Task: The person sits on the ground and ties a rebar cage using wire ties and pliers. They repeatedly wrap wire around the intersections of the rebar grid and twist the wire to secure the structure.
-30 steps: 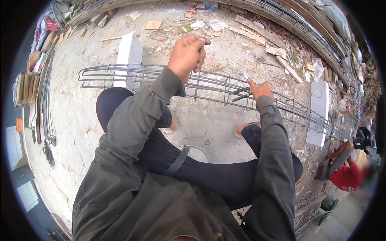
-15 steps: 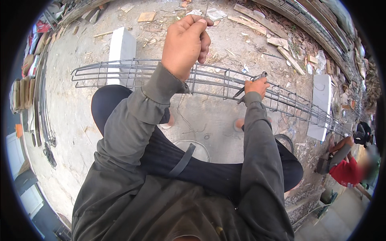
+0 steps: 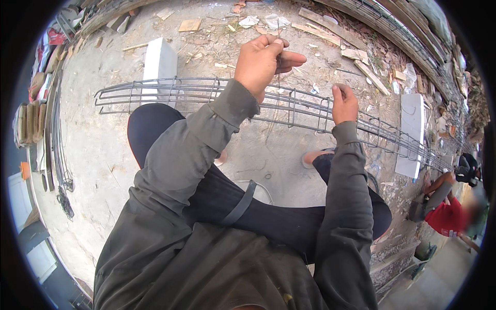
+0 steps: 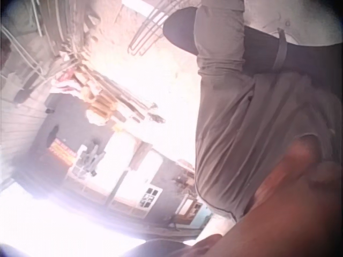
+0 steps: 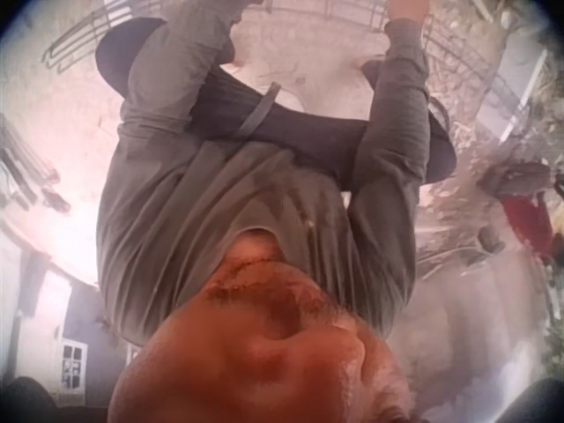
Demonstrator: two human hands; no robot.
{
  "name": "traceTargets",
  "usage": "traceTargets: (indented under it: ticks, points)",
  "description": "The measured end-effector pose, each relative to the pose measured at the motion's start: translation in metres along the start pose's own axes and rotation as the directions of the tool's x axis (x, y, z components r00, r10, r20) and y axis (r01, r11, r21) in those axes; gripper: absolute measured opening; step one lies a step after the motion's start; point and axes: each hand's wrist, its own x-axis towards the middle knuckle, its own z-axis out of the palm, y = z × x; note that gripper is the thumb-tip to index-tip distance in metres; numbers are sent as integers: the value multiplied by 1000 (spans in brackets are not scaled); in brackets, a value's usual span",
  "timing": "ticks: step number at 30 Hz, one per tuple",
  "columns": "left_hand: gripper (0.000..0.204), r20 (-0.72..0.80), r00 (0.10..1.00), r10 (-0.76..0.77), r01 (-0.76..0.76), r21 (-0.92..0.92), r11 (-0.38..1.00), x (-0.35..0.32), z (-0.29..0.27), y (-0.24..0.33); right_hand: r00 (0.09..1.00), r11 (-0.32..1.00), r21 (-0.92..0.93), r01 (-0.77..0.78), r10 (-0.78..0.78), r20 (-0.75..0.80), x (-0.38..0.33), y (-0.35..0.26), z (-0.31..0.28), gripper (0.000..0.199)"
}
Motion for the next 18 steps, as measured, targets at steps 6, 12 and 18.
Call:
traceTargets:
  ticks: [6, 12, 18]
  points:
    - [20, 203, 979, -25, 34, -38, 999, 0, 33, -18, 947, 713, 677, -183, -57, 316, -67, -165, -1, 33]
    - [23, 271, 955, -122, 25, 336, 941, -8, 42, -56, 964, 737, 631, -242, 108, 244, -92, -107, -14, 25]
    - [29, 287, 947, -140, -36, 531, 847, 2, 31, -78, 909, 618, 672, -408, 202, 365, -101, -100, -4, 20]
